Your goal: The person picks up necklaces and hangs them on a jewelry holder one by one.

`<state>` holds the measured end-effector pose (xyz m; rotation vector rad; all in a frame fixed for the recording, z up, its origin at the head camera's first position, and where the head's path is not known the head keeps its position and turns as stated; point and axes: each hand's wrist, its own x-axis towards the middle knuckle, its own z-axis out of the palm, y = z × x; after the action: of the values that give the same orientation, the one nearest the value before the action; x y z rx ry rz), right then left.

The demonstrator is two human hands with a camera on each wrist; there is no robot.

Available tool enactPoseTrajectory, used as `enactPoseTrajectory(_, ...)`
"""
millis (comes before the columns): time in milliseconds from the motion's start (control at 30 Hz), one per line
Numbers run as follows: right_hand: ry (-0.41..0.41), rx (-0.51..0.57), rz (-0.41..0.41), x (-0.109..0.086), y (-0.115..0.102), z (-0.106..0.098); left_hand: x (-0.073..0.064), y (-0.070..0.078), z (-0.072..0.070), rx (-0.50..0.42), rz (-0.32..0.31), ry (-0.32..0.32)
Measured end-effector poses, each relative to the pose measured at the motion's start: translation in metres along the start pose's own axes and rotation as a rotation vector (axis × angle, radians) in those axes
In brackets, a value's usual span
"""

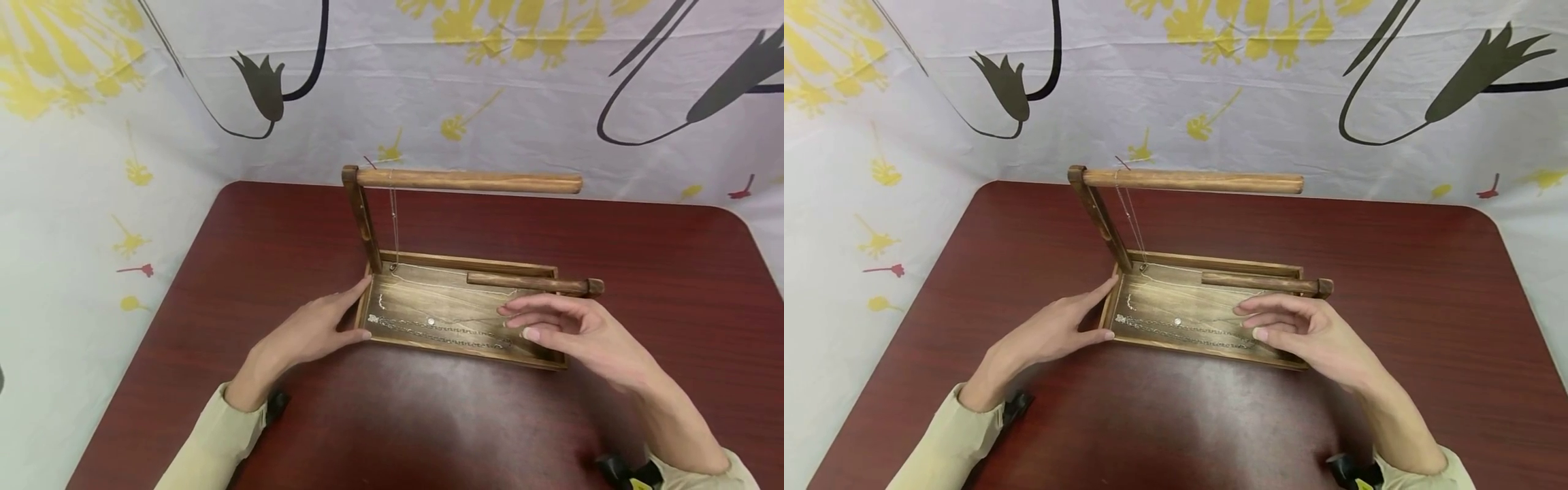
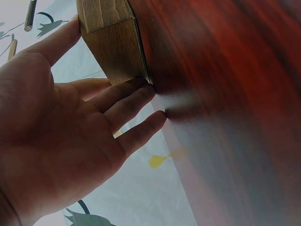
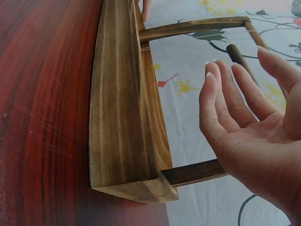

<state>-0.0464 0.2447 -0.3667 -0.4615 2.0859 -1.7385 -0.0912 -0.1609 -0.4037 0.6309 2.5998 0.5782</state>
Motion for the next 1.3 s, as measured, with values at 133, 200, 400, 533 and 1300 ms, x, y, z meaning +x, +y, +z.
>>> enactPoseTrajectory(133,0.005,0.006,0.026,0.001,0.004,0.0,-0.001,0.0,0.001,-0.004,-0.006,-0.002)
enactPoseTrajectory(200,0.005,0.014,0.036,0.002,0.006,0.001,-0.001,0.0,0.001,-0.005,-0.004,0.0)
enactPoseTrajectory(400,0.032,0.02,0.049,0.004,0.01,0.006,-0.002,-0.002,0.002,-0.007,0.005,0.0)
enactPoseTrajectory(533,0.081,-0.003,0.051,0.007,0.011,0.011,-0.002,-0.002,0.002,-0.004,0.009,0.002)
enactPoseTrajectory(1300,0.195,-0.139,-0.071,0.027,0.03,0.033,0.0,-0.001,0.001,-0.01,0.02,0.006)
